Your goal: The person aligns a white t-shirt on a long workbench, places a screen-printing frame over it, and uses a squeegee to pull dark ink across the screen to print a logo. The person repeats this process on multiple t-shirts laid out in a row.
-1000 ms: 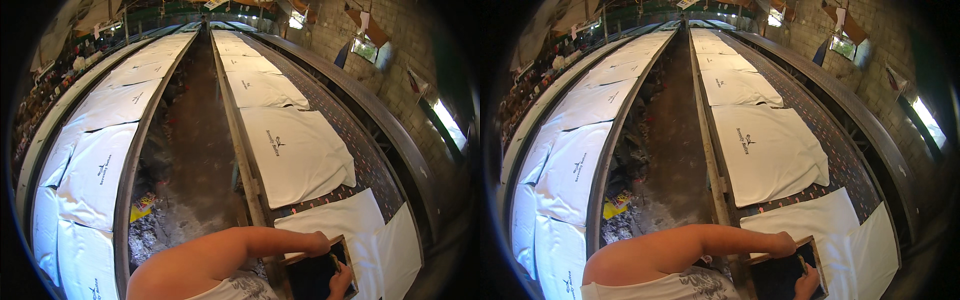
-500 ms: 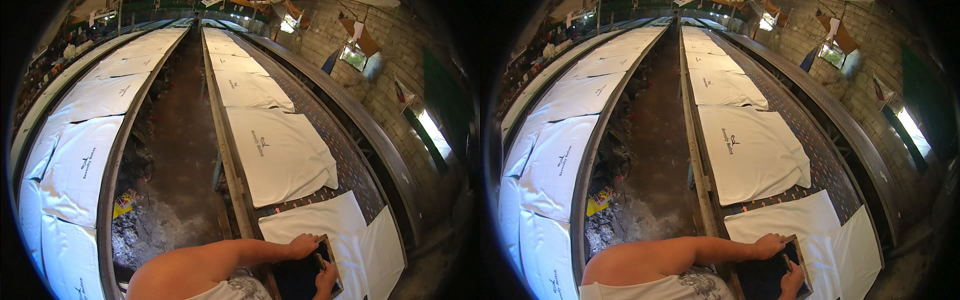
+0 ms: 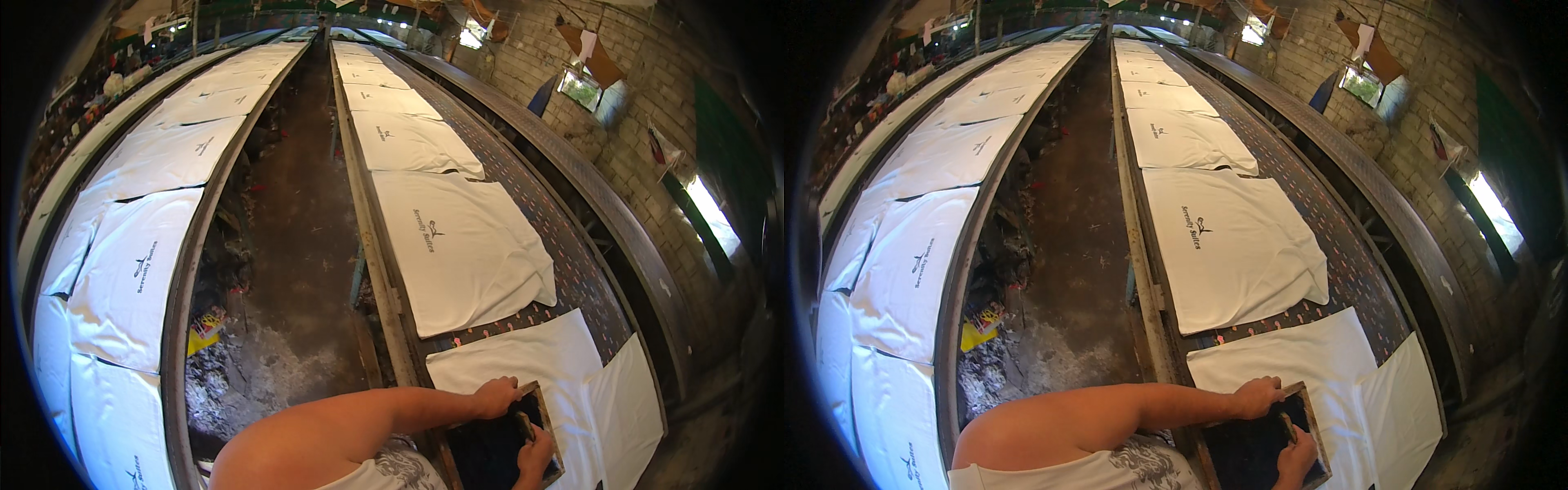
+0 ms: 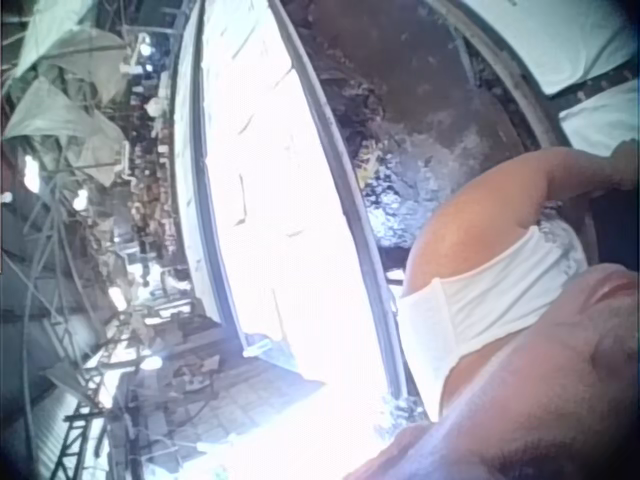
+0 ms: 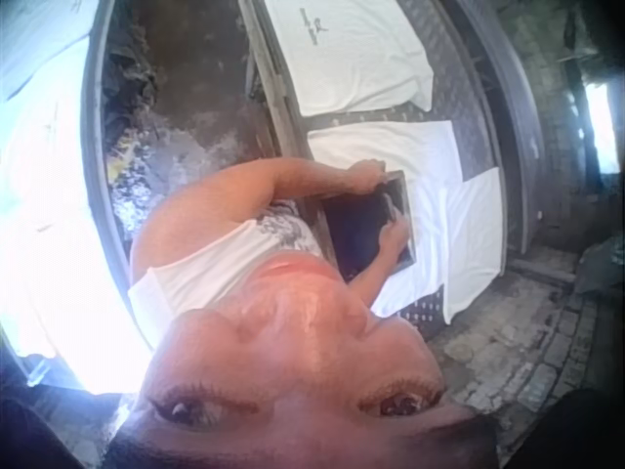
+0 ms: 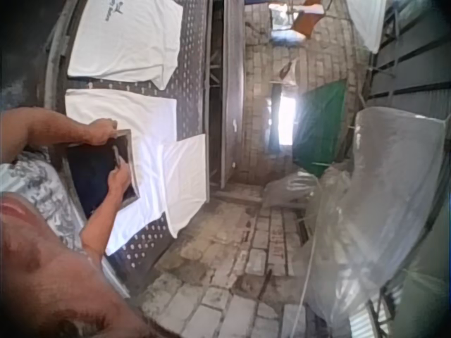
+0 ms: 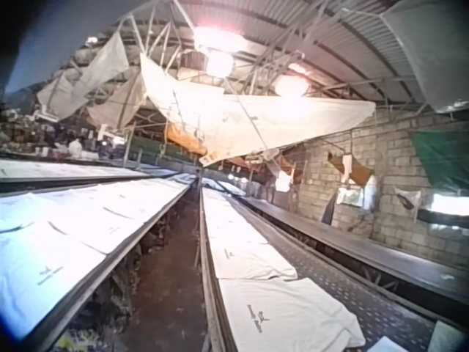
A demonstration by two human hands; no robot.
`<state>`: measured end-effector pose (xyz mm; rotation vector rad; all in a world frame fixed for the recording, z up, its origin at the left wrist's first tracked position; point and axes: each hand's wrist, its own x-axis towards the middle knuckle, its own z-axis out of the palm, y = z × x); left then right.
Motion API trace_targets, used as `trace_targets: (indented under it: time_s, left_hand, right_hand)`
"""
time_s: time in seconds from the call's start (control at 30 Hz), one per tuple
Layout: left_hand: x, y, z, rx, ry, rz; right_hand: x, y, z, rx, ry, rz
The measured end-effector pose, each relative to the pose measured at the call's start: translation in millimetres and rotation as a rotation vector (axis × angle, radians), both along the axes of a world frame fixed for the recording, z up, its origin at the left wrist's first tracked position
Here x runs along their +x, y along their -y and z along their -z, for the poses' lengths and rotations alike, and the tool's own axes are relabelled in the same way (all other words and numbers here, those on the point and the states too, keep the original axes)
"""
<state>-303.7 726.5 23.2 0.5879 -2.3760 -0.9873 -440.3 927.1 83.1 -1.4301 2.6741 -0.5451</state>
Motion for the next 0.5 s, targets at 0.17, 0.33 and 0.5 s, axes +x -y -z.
trace_targets:
  time_s: [0.17,0.33,0.5]
  left_hand:
    - [-1,-1,4,0.055,-0.027,-0.007]
    - [-6,3,21,0.172,-0.224,0.022]
    - [-10,6,33,0.215,-0.344,0.008]
  right_hand:
    - [-1,-3,6,-0.039,-0.051,-0.03]
    - [2,-4,7,-0.028,-0.047,-0.019]
    - [14,-4,9,-0.059,-0.04,-0.036]
